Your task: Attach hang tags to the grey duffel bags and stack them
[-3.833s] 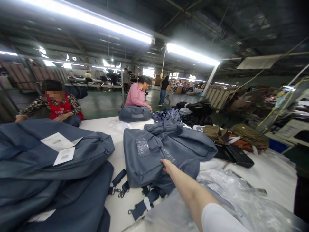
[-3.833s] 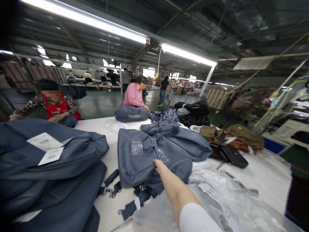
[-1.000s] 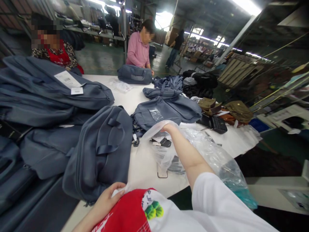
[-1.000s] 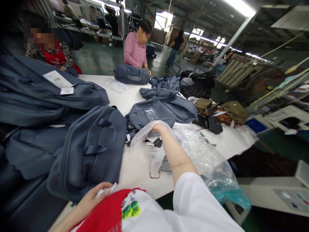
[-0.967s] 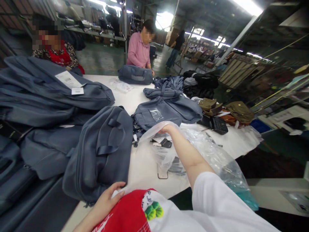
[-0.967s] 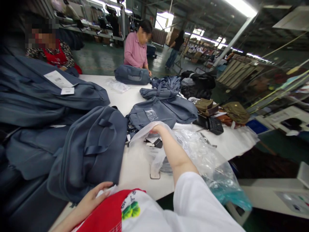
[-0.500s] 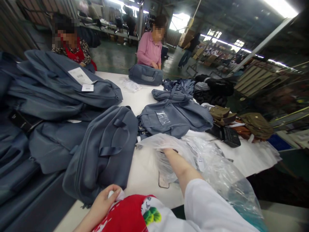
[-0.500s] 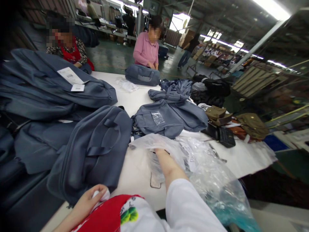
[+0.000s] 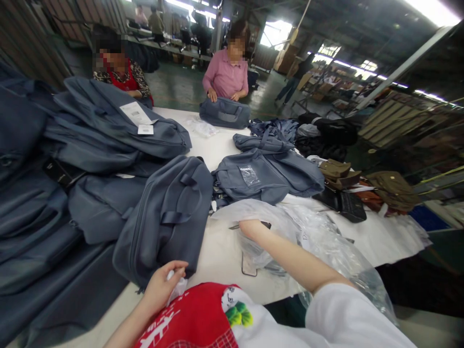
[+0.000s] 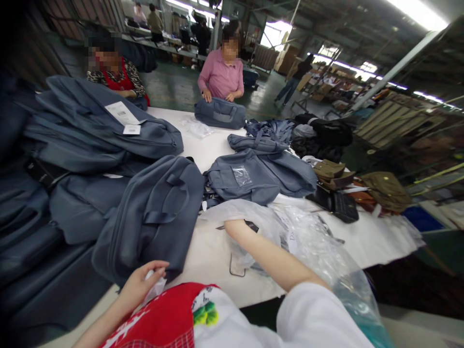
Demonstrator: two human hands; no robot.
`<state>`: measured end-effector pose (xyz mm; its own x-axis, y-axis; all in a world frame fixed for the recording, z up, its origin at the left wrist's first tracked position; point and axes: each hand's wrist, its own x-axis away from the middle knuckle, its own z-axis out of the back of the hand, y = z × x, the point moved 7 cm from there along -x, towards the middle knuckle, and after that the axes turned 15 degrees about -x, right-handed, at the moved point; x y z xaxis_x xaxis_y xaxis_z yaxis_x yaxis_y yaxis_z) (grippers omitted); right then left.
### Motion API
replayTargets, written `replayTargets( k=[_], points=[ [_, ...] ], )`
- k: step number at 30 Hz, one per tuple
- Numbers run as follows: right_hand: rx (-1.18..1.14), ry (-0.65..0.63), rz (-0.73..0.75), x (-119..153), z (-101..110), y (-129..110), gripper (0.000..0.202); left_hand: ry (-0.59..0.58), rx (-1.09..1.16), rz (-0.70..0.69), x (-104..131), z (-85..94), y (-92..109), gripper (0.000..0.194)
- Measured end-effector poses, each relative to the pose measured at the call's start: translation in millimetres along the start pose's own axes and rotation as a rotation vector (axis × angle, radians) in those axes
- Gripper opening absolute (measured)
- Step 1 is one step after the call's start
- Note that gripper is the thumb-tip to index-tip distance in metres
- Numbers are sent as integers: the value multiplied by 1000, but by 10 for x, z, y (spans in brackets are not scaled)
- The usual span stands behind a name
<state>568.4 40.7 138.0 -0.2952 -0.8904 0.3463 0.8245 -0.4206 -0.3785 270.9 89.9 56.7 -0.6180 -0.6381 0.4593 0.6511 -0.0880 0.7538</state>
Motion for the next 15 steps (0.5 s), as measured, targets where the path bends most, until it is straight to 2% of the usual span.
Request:
replayTargets(
  k=[3, 5, 7, 8, 11, 12, 15],
  points=[
    [-3, -160, 100, 271, -64, -193, 23, 2, -44, -19, 2, 73, 94, 43],
    [-150, -148, 234, 434, 40, -385, 20, 29, -97, -92, 6, 160, 257, 40],
    [-430, -72, 343, 531, 193, -573, 23, 93, -179, -241, 23, 263, 501, 42],
    [-612, -41, 365, 548, 244, -646, 25, 126, -225, -326, 37, 302, 633, 49],
    [-1158, -60, 329, 503, 186, -838, 25, 152, -322, -506, 60, 324, 938, 75],
    [-1312, -81, 306, 476, 124, -906, 26, 133, -334, -521, 49, 306, 988, 72],
    [-1636, -91, 258, 407, -33, -1085, 28, 29, -333, -494, 1, 219, 1014, 34]
  ],
)
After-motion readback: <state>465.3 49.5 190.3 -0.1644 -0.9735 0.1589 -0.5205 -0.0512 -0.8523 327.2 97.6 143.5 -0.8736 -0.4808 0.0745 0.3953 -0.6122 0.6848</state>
